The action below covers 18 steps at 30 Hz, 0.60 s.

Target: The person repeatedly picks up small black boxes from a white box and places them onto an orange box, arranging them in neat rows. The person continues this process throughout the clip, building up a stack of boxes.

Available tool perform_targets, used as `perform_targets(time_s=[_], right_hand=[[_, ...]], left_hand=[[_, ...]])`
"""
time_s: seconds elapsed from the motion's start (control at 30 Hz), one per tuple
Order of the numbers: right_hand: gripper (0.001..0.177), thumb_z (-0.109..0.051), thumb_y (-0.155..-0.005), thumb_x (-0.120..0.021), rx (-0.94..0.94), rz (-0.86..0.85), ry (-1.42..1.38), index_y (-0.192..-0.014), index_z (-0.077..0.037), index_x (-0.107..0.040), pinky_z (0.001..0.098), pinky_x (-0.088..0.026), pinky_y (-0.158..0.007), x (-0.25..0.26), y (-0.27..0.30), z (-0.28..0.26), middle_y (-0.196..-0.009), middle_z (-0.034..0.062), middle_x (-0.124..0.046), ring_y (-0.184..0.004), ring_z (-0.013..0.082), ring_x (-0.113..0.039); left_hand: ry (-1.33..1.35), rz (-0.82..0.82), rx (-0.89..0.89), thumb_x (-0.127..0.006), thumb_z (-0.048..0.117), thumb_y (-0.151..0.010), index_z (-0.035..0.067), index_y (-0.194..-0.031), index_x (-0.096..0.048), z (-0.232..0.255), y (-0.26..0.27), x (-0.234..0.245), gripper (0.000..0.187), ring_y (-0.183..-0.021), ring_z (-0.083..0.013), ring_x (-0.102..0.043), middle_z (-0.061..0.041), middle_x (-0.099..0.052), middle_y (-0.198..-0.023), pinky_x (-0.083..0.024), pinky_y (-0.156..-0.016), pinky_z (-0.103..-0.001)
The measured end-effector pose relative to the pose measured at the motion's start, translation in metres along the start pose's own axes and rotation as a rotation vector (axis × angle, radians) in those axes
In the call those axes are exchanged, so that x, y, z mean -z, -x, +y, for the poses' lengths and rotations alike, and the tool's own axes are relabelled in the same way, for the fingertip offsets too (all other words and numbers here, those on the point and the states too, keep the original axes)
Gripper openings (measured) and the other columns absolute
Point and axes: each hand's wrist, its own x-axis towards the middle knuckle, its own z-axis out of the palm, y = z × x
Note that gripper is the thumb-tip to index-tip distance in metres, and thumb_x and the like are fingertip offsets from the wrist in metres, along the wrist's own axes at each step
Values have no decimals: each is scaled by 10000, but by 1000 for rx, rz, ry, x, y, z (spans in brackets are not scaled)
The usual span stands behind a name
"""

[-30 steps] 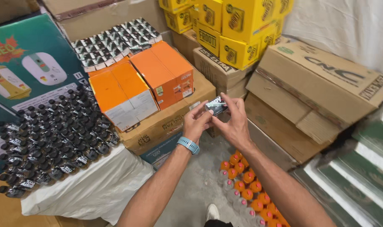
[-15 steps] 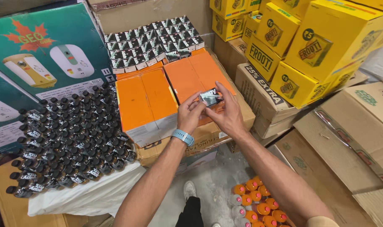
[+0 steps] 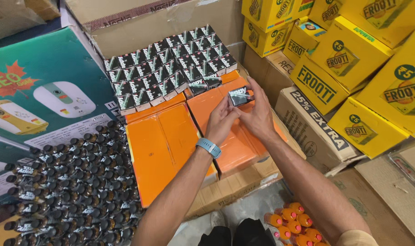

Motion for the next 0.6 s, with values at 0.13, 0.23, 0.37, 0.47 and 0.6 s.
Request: perform_targets(time_s=[0.13,0.23,0.37,0.47,0.6], right_hand=[[980,-223,-701,-889,-18,-12,27,-1559,-176,-419,464,-472,-912,-16,-40,28,-1320,158,-601,-1087,369,-594],[996,-163,-670,-888,-2,-57,120,-1551,-176,-424,476,-436,-980,-25,-68,43,-1317,157,-604,-1174,386,-589],[974,-207,-735,-868,-94,-108,176,-1573,-245,-374,501,-413,-994,-39,-99,62,-1367,109,-584,-1226,367,-543],[897,-266,-757,-860,-178,-151,177,-1536,-300,-417,525,-428,-969,-46,-107,64,-1347,44,-590,-1230,342,-542],[725,-358,-733,-904,-137,-131,114,-1384,-291,-591,510,-497,-916,-57,-108,72,-1263,-2,-587,-1166,306,-615]], left_hand=[[-24,-22,7,-689,129,-820,-5,-1550,-311,-10,-39,8,833,-1460,-426,-263,-314,-303,-1577,-308,-1200,-495],[-67,44,-23,-624,75,-827,-18,-1564,-280,0,-57,10,819,-1487,-437,-212,-311,-284,-1595,-291,-1200,-522],[-32,132,-119,-562,-11,-846,-36,-1558,-281,-1,-89,16,766,-1481,-474,-205,-345,-286,-1580,-300,-1188,-542],[-10,183,-144,-547,-42,-827,-29,-1549,-307,-6,-102,17,760,-1465,-494,-223,-356,-305,-1564,-312,-1176,-552],[-20,235,-164,-516,-72,-837,-5,-1533,-366,-8,-107,20,715,-1451,-494,-262,-339,-356,-1549,-340,-1164,-555]])
